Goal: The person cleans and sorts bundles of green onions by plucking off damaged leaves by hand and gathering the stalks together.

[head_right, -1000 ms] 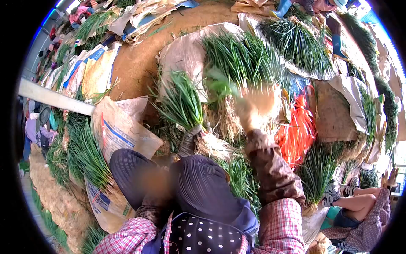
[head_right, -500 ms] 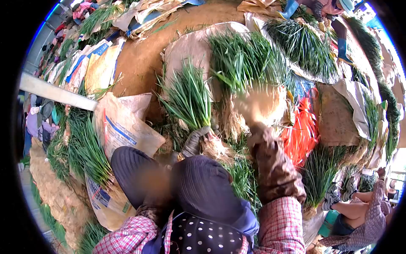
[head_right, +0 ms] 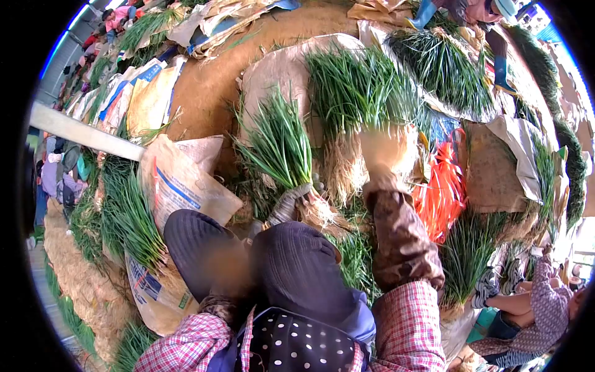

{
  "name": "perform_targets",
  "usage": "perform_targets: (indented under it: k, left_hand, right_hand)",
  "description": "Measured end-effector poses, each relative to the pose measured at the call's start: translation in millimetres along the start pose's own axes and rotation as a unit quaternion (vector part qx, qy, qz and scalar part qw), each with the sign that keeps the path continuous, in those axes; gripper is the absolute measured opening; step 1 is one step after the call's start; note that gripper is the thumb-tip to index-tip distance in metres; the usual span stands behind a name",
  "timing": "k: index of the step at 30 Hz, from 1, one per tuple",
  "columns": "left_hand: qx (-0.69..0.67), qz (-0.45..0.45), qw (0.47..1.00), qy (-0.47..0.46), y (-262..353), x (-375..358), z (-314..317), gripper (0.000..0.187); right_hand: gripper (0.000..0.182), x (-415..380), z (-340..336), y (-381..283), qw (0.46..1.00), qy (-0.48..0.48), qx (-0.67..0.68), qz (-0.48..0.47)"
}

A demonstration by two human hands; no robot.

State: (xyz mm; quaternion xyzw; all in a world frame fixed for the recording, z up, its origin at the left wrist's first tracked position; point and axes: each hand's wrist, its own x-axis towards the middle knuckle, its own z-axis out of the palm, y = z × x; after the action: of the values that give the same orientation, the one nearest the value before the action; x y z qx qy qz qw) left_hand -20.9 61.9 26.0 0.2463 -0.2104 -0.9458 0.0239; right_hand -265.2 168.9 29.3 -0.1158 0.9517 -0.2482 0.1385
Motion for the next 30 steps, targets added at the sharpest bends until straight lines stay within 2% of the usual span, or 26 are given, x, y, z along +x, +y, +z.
perform_targets:
  k: [1, 3, 7, 9, 11, 12, 13, 14, 15, 16, 18, 19, 20, 22, 23, 24, 25, 26, 27, 28, 30]
  left_hand:
    - [-0.026, 0.003, 1.0, 0.011, 1, -3, 6, 0.037]
    - [0.0, 0.0, 1.0, 0.013, 3, -4, 7, 0.036]
    - [-0.003, -0.007, 0.999, -0.036, 5, 2, -4, 0.037]
    - [0.017, -0.017, 1.0, -0.004, 6, -3, -1, 0.037]
    - [-0.009, -0.005, 1.0, 0.002, 3, -6, 4, 0.037]
    - [-0.043, 0.012, 0.999, -0.012, -1, -4, 8, 0.037]
    - [-0.021, 0.002, 1.0, -0.022, -5, 4, -11, 0.038]
    - [0.002, -0.007, 0.999, -0.033, 1, 2, -9, 0.039]
    - [-0.027, 0.005, 0.999, -0.04, -3, -2, -4, 0.039]
    - [-0.055, 0.017, 0.997, -0.047, 2, -10, 10, 0.039]
    - [-0.036, 0.02, 0.998, -0.053, 1, -4, 0, 0.04]
    - [-0.027, 0.021, 0.998, -0.056, 0, -3, -4, 0.04]
    - [-0.039, 0.02, 0.997, -0.056, 1, -4, 0, 0.04]
    - [-0.063, 0.017, 0.996, -0.053, 6, -11, 8, 0.04]
    - [-0.033, 0.015, 0.999, -0.04, 1, -2, -9, 0.04]
    - [-0.02, 0.005, 0.999, -0.039, -2, 3, -22, 0.038]
    - [-0.006, -0.005, 0.999, -0.039, -3, 6, -33, 0.037]
    - [0.009, -0.014, 0.999, -0.038, 3, 2, -24, 0.035]
    - [0.006, 0.034, 0.998, -0.047, 4, -4, -13, 0.03]
    - [0.002, 0.039, 0.998, -0.047, 10, -10, -4, 0.029]
    - [-0.002, 0.024, 0.999, -0.034, 11, -11, -3, 0.029]
  right_hand:
    - [0.028, 5, -2, -10, 0.996, -0.028, -0.089, -0.001]
    - [0.032, 5, -3, -24, 0.985, -0.065, -0.155, 0.045]
    - [0.028, 10, 13, 1, 0.989, 0.003, -0.15, -0.021]
    - [0.027, 3, 21, 14, 0.993, 0.021, -0.117, -0.021]
    - [0.028, -34, 13, 12, 0.999, 0.013, 0.035, -0.037]
    - [0.029, -59, 6, 7, 0.982, -0.013, 0.187, -0.025]
    - [0.031, -82, -3, -1, 0.932, -0.04, 0.36, 0.005]
    - [0.03, -88, 2, 4, 0.886, -0.037, 0.461, -0.007]
    - [0.028, -82, 14, 30, 0.876, -0.043, 0.48, 0.004]
    - [0.026, -92, 2, 34, 0.863, -0.092, 0.487, 0.092]
    - [0.025, -118, 14, 54, 0.896, -0.002, 0.443, -0.016]
    - [0.03, -133, 20, 76, 0.952, 0.015, 0.292, -0.087]
    - [0.034, -150, 28, 105, 0.979, 0.032, 0.13, -0.154]
    - [0.028, -205, 54, 167, 0.969, 0.03, -0.104, -0.22]
    - [0.027, -237, 60, 190, 0.97, -0.086, -0.177, -0.143]
    - [0.027, -266, 66, 210, 0.944, -0.203, -0.242, -0.091]
    - [0.027, -293, 75, 232, 0.893, -0.33, -0.302, -0.05]
    - [0.027, -317, 80, 247, 0.851, -0.404, -0.334, -0.035]
    - [0.027, -338, 86, 262, 0.822, -0.451, -0.346, -0.027]
    - [0.027, -350, 88, 266, 0.81, -0.474, -0.345, -0.024]
    - [0.027, -351, 89, 267, 0.838, -0.433, -0.33, -0.024]
